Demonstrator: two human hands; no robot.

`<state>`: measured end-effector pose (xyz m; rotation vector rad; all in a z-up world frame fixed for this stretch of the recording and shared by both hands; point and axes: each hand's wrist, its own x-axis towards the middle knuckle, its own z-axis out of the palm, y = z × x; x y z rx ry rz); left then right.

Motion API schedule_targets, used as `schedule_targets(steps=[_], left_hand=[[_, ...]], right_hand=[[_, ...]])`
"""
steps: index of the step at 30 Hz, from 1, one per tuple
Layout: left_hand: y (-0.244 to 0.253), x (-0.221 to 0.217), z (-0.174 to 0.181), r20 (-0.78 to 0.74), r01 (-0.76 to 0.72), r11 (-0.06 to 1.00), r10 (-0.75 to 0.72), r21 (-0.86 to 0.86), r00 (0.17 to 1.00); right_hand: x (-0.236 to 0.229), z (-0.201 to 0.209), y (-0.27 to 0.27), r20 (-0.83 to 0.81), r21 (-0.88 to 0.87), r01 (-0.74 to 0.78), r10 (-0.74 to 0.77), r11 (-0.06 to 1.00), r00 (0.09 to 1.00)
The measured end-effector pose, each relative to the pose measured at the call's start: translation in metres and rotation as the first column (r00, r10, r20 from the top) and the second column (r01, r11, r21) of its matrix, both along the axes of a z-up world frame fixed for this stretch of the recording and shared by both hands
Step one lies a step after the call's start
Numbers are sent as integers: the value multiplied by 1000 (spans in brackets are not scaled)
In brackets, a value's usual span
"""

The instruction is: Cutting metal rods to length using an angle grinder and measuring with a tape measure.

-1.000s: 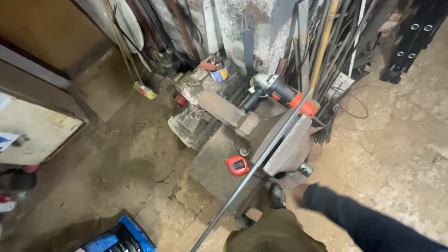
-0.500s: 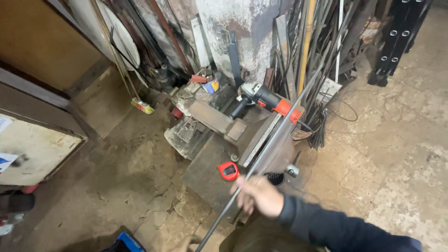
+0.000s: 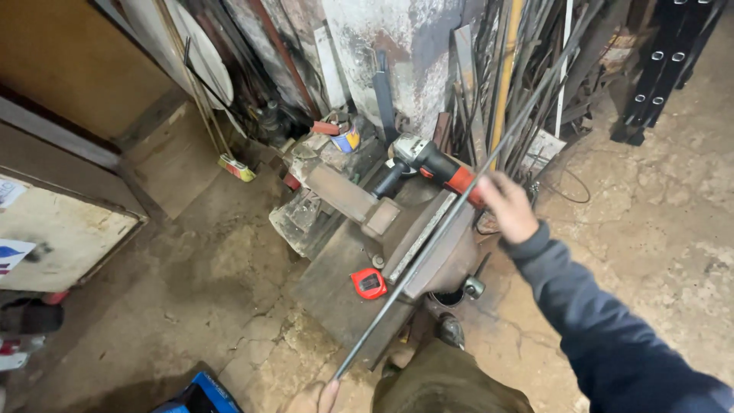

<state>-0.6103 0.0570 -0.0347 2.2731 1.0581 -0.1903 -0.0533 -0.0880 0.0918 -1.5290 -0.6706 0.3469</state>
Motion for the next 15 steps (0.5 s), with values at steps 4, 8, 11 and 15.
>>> schedule_targets(steps=[4, 8, 11, 15], left_hand=[[21, 66, 65, -76, 51, 995, -58, -87, 995], [23, 73, 38, -116, 52, 983, -73, -175, 991], [23, 96, 70, -78, 51, 983, -66, -178, 995], [26, 116, 73, -70, 87, 973, -104, -213, 992]], right_hand=[[-43, 1, 3, -34, -33, -48, 47, 998, 998], [-61, -4, 13, -13, 109, -74, 75, 991, 997], [-65, -3, 16, 57, 70, -33, 29, 997, 998], [-66, -14, 20, -6, 63, -8, 9, 998, 1000]])
